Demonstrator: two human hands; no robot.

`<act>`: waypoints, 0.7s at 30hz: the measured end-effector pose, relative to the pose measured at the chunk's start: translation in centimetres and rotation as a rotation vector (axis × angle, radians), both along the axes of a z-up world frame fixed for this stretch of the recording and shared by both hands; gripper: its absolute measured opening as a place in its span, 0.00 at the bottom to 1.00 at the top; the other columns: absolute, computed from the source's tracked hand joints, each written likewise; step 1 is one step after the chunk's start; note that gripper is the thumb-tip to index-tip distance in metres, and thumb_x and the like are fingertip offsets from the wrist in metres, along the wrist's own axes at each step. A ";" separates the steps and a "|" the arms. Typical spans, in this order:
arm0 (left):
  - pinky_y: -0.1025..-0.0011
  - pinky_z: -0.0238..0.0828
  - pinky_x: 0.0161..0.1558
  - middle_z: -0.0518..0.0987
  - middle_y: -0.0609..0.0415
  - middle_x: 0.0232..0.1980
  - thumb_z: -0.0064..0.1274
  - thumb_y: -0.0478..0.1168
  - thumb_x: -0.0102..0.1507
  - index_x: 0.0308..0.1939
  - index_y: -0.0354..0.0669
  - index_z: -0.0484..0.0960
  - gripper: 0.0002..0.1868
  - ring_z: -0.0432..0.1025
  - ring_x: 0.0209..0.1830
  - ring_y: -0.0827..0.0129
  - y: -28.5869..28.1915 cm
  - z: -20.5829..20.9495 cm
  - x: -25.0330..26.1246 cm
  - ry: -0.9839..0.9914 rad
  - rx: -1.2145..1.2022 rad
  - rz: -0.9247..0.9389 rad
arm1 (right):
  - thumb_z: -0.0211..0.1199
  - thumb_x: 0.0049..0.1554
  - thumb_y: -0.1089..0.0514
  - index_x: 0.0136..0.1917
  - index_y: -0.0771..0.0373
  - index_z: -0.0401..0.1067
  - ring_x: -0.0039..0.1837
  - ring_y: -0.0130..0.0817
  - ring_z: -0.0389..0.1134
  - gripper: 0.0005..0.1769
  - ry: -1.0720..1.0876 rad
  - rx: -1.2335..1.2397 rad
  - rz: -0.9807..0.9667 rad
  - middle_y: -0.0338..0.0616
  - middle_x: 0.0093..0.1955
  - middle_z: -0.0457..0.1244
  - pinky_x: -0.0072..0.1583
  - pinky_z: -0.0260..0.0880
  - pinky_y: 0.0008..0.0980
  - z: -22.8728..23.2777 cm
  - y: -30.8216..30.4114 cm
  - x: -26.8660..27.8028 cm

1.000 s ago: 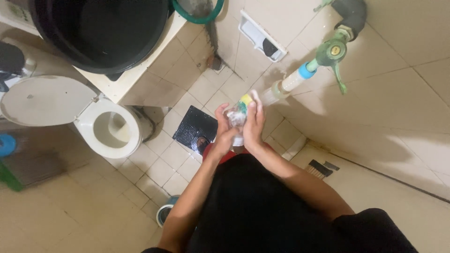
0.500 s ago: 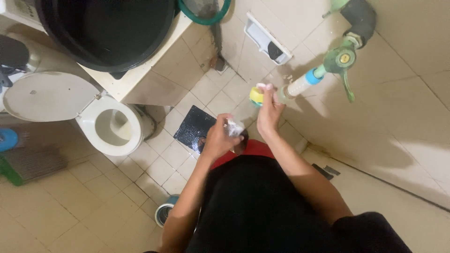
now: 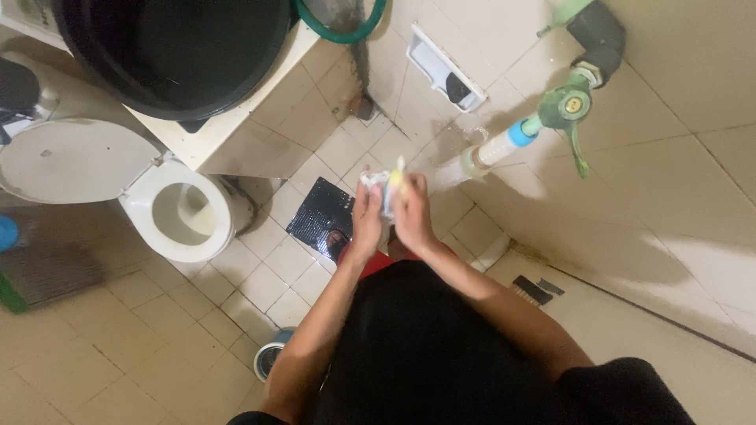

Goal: The person removes a red plastic shelf from the bathroom wall, rinses it and a small plastic cup under a water tap, and then hangs the shelf back onto its hooks.

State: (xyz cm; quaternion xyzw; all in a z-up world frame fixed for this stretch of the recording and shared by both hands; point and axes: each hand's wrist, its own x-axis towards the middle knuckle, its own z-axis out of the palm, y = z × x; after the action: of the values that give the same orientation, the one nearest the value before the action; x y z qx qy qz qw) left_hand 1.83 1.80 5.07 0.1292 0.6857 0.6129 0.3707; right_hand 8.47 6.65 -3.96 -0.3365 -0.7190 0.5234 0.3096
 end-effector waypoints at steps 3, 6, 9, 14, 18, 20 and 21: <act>0.44 0.59 0.68 0.70 0.30 0.65 0.33 0.57 0.73 0.73 0.35 0.64 0.33 0.65 0.68 0.42 -0.3 -0.4 0.5 0.012 0.025 -0.018 | 0.51 0.67 0.59 0.69 0.73 0.65 0.58 0.41 0.64 0.21 0.013 -0.254 -0.086 0.55 0.55 0.58 0.58 0.66 0.46 1.9 -0.2 -0.1; 0.49 0.56 0.69 0.72 0.30 0.61 0.28 0.55 0.73 0.67 0.34 0.69 0.31 0.66 0.66 0.43 -0.5 -1.0 -0.5 0.069 -0.001 -0.020 | 0.56 0.66 0.52 0.67 0.66 0.68 0.57 0.30 0.62 0.21 0.042 -0.427 -0.090 0.43 0.54 0.60 0.57 0.66 0.38 1.7 -0.9 0.7; 0.51 0.53 0.70 0.73 0.28 0.60 0.25 0.53 0.74 0.63 0.32 0.73 0.30 0.67 0.65 0.42 -1.1 -1.1 -1.3 0.102 -0.070 -0.036 | 0.71 0.54 0.52 0.63 0.63 0.71 0.54 0.26 0.63 0.27 0.050 -0.464 -0.092 0.38 0.52 0.63 0.55 0.68 0.33 1.2 -1.8 0.9; 0.51 0.54 0.71 0.73 0.29 0.64 0.21 0.58 0.75 0.63 0.32 0.74 0.35 0.67 0.66 0.41 -0.8 -1.4 -1.3 0.149 -0.212 -0.146 | 0.81 0.45 0.51 0.62 0.63 0.71 0.50 0.34 0.69 0.35 -0.103 -0.169 -0.128 0.45 0.47 0.65 0.51 0.70 0.34 -1.9 0.1 1.2; 0.47 0.64 0.62 0.71 0.35 0.62 0.52 0.57 0.66 0.67 0.33 0.66 0.36 0.69 0.62 0.46 -0.6 -4.8 -0.8 -0.245 0.096 0.010 | 0.70 0.53 0.47 0.66 0.66 0.68 0.46 0.36 0.66 0.33 -0.007 -0.053 0.045 0.46 0.46 0.61 0.46 0.68 0.36 -1.7 -0.3 1.3; 0.52 0.74 0.54 0.77 0.42 0.54 0.59 0.56 0.64 0.61 0.34 0.72 0.32 0.76 0.52 0.54 -1.2 -6.3 -0.6 -0.355 0.156 0.013 | 0.64 0.56 0.41 0.68 0.68 0.67 0.45 0.35 0.64 0.37 0.069 -0.185 0.136 0.47 0.46 0.61 0.46 0.68 0.36 -0.5 0.0 1.5; 0.57 0.75 0.48 0.79 0.45 0.45 0.61 0.52 0.63 0.52 0.34 0.78 0.25 0.77 0.45 0.60 -1.4 -6.4 0.0 -0.364 0.232 0.031 | 0.58 0.60 0.41 0.54 0.64 0.72 0.44 0.32 0.65 0.23 0.076 -0.416 0.103 0.43 0.43 0.63 0.46 0.67 0.32 -0.3 0.2 1.5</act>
State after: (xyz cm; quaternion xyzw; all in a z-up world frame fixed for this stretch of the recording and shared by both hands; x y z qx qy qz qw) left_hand 1.78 0.39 -1.31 0.0476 0.5343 0.7067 0.4614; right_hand 10.01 6.81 -4.25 -0.3359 -0.5995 0.6880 0.2334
